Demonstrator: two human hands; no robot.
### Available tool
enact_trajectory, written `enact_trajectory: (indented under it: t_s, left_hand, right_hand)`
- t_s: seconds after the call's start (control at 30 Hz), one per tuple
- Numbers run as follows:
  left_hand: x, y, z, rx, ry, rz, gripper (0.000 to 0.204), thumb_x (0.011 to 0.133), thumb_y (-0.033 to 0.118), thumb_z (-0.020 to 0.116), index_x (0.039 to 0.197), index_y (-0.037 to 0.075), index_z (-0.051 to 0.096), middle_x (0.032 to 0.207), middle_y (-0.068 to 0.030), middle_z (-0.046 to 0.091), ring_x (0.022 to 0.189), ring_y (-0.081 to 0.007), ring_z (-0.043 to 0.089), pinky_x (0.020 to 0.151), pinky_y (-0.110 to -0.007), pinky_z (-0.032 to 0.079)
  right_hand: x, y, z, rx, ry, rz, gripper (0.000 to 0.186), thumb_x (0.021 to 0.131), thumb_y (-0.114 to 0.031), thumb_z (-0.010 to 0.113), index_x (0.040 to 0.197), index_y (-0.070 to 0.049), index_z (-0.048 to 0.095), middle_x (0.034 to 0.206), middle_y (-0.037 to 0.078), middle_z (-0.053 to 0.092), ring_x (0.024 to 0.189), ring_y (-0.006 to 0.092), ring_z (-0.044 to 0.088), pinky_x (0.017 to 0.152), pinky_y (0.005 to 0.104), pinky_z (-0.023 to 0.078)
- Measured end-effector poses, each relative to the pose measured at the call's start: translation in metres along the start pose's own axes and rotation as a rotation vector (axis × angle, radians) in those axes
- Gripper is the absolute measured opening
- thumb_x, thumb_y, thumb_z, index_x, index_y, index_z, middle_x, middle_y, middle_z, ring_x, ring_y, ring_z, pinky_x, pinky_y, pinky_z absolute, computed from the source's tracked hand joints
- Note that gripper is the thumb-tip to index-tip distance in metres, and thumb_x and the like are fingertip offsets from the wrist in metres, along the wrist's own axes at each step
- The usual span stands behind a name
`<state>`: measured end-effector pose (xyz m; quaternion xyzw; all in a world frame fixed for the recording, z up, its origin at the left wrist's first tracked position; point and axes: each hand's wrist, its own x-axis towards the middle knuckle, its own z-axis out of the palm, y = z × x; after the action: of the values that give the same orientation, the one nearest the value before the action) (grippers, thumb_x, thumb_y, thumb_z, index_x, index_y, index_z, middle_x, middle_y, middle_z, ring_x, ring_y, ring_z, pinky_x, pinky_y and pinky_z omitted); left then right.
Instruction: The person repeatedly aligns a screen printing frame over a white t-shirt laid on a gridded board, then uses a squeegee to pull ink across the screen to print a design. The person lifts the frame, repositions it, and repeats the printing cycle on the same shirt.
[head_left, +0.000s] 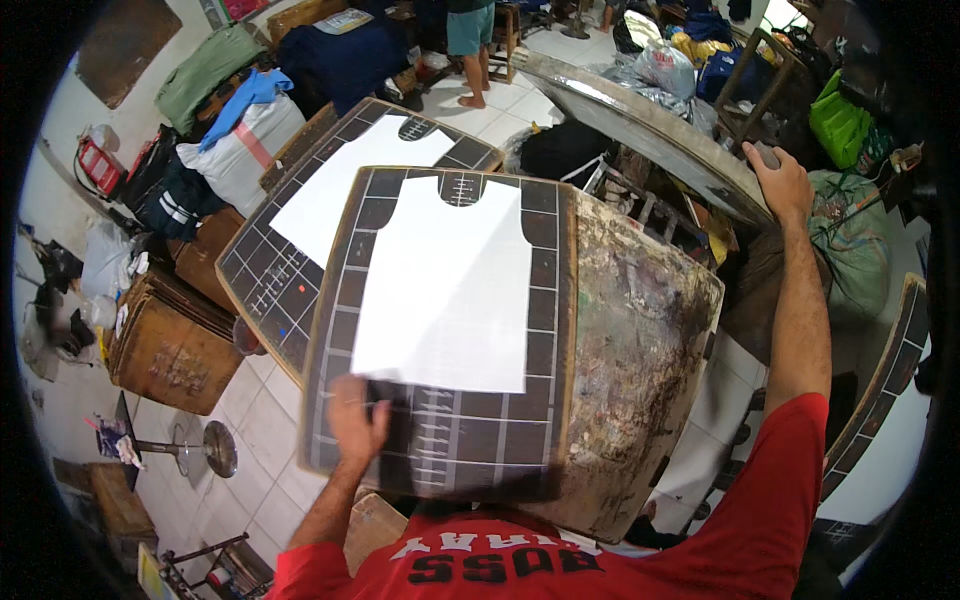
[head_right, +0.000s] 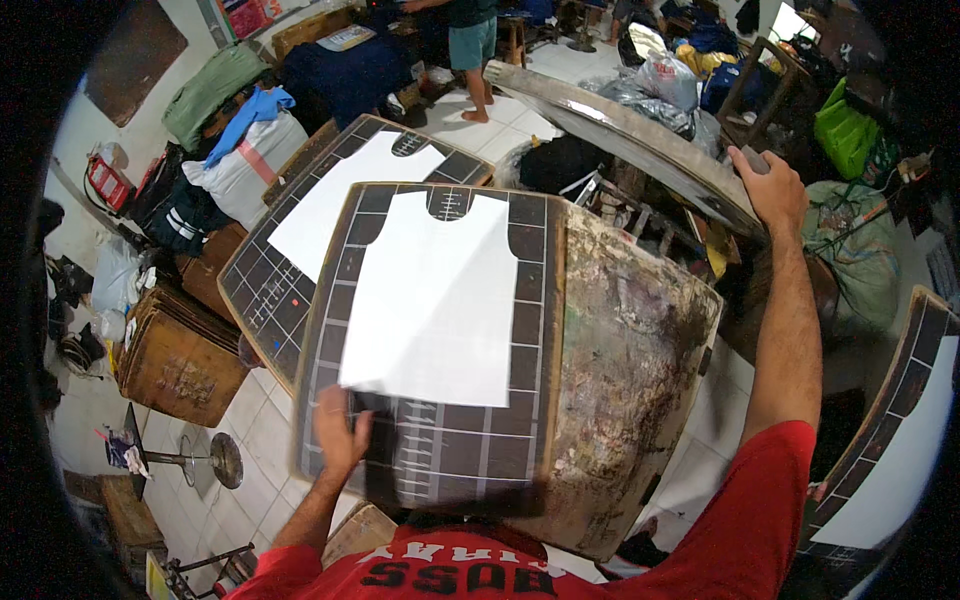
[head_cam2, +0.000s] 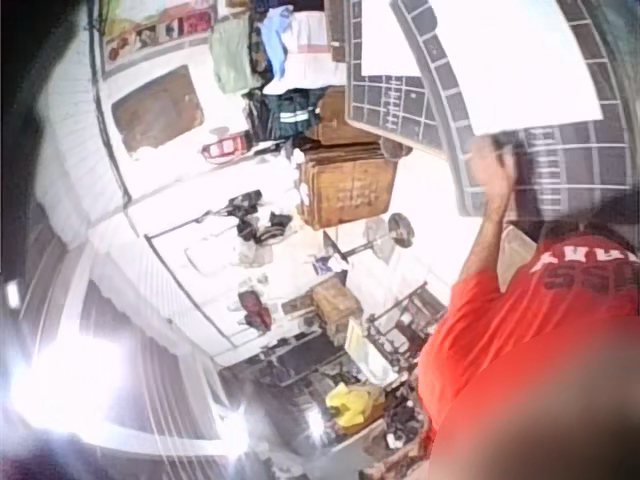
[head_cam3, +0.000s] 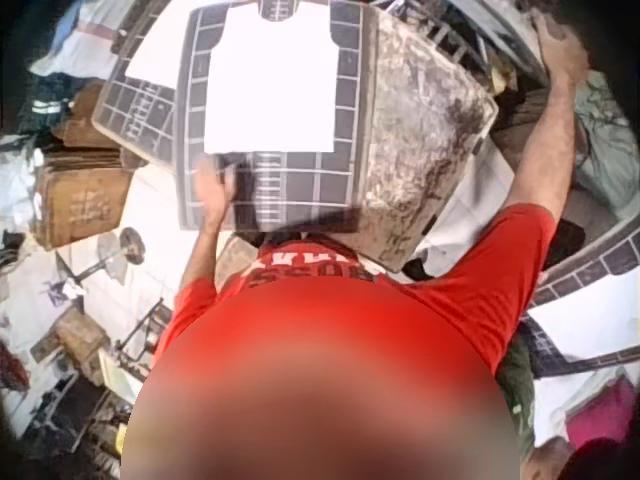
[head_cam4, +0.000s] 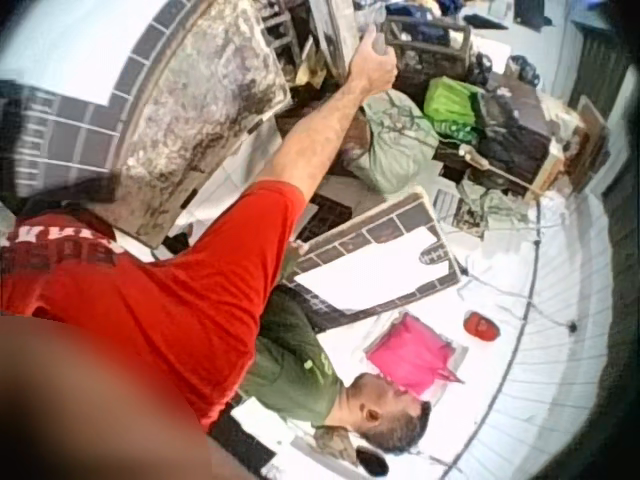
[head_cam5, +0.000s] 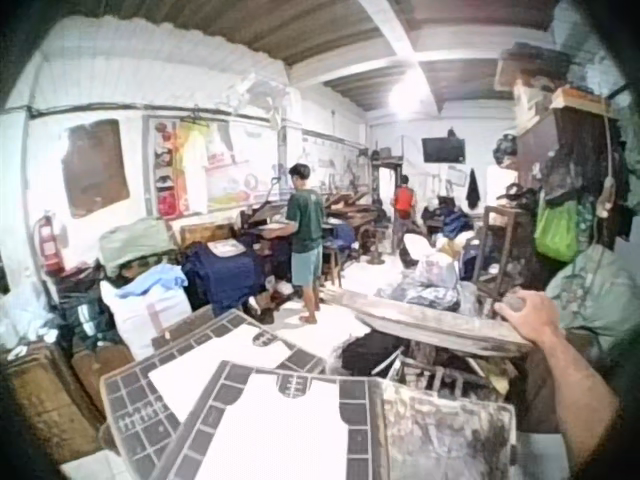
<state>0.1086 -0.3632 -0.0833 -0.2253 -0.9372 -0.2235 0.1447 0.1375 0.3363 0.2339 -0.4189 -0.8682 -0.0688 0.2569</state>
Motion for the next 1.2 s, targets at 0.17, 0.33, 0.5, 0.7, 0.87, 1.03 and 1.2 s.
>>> enact_trajectory:
  t_s: [0.17, 0.33, 0.5, 0.7, 0.87, 1.03, 1.2]
  left_hand:
    - [-0.068, -0.085, 0.017, -0.108, 0.075, -0.779, 0.049, 0.1, 0.043, 0.065, 0.108, -0.005, 0.064, 0.097, -0.0262, 0.067, 0.095, -0.0436, 0.066, 0.086, -0.05, 0.05]
    - [-0.026, -0.096, 0.02, -0.026, 0.065, -0.727, 0.061, 0.103, 0.053, 0.055, 0.084, -0.004, 0.064, 0.073, -0.0206, 0.065, 0.072, -0.0392, 0.064, 0.069, -0.049, 0.048]
    - [0.051, -0.083, 0.032, -0.171, -0.015, -0.481, 0.058, 0.104, 0.05, 0.057, 0.085, -0.005, 0.064, 0.075, -0.0208, 0.066, 0.069, -0.0385, 0.061, 0.068, -0.047, 0.048]
    - [0.05, -0.028, 0.081, -0.337, -0.438, -0.139, 0.058, 0.079, 0.044, 0.089, 0.099, -0.003, 0.062, 0.085, -0.0204, 0.07, 0.074, -0.0334, 0.067, 0.072, -0.044, 0.053]
    - [0.035, -0.003, 0.112, -0.328, -0.634, -0.139, 0.059, 0.079, 0.045, 0.089, 0.094, -0.001, 0.056, 0.074, -0.0169, 0.067, 0.068, -0.0325, 0.066, 0.066, -0.044, 0.053]
    - [0.032, 0.008, 0.112, -0.301, -0.625, -0.111, 0.064, 0.079, 0.05, 0.088, 0.095, -0.003, 0.055, 0.076, -0.0175, 0.068, 0.069, -0.0336, 0.067, 0.066, -0.045, 0.054]
    - [0.036, 0.012, 0.107, -0.239, -0.62, -0.131, 0.066, 0.079, 0.05, 0.088, 0.098, -0.003, 0.055, 0.078, -0.0185, 0.069, 0.072, -0.0355, 0.069, 0.067, -0.045, 0.055]
  right_hand:
    - [-0.005, -0.003, 0.003, -0.029, -0.014, 0.053, 0.086, 0.083, -0.083, 0.058, 0.13, -0.012, 0.072, 0.123, 0.017, 0.074, 0.115, 0.0357, 0.069, 0.097, 0.0479, 0.053]
    - [-0.01, 0.003, 0.012, 0.008, -0.026, 0.017, 0.081, 0.081, -0.084, 0.059, 0.128, -0.02, 0.074, 0.123, 0.013, 0.074, 0.116, 0.0349, 0.069, 0.098, 0.048, 0.053]
    - [-0.019, 0.017, 0.034, -0.065, 0.092, -0.021, 0.09, 0.079, -0.089, 0.055, 0.131, -0.018, 0.072, 0.123, 0.015, 0.074, 0.115, 0.0339, 0.069, 0.096, 0.05, 0.055]
    - [-0.025, 0.009, 0.023, -0.125, 0.104, -0.028, 0.091, 0.078, -0.088, 0.057, 0.13, -0.015, 0.072, 0.119, 0.018, 0.074, 0.11, 0.035, 0.072, 0.094, 0.0492, 0.056]
    - [-0.029, -0.009, 0.0, 0.108, 0.083, 0.033, 0.068, 0.082, -0.071, 0.068, 0.103, -0.007, 0.077, 0.1, 0.022, 0.075, 0.099, 0.0404, 0.071, 0.085, 0.0484, 0.055]
    - [-0.016, -0.012, -0.004, 0.077, 0.135, -0.005, 0.069, 0.08, -0.072, 0.07, 0.097, -0.006, 0.078, 0.095, 0.024, 0.075, 0.094, 0.042, 0.072, 0.081, 0.0489, 0.055]
    - [-0.004, -0.009, -0.005, 0.095, 0.126, 0.016, 0.069, 0.08, -0.07, 0.07, 0.094, -0.003, 0.078, 0.092, 0.024, 0.075, 0.091, 0.0408, 0.072, 0.081, 0.0485, 0.056]
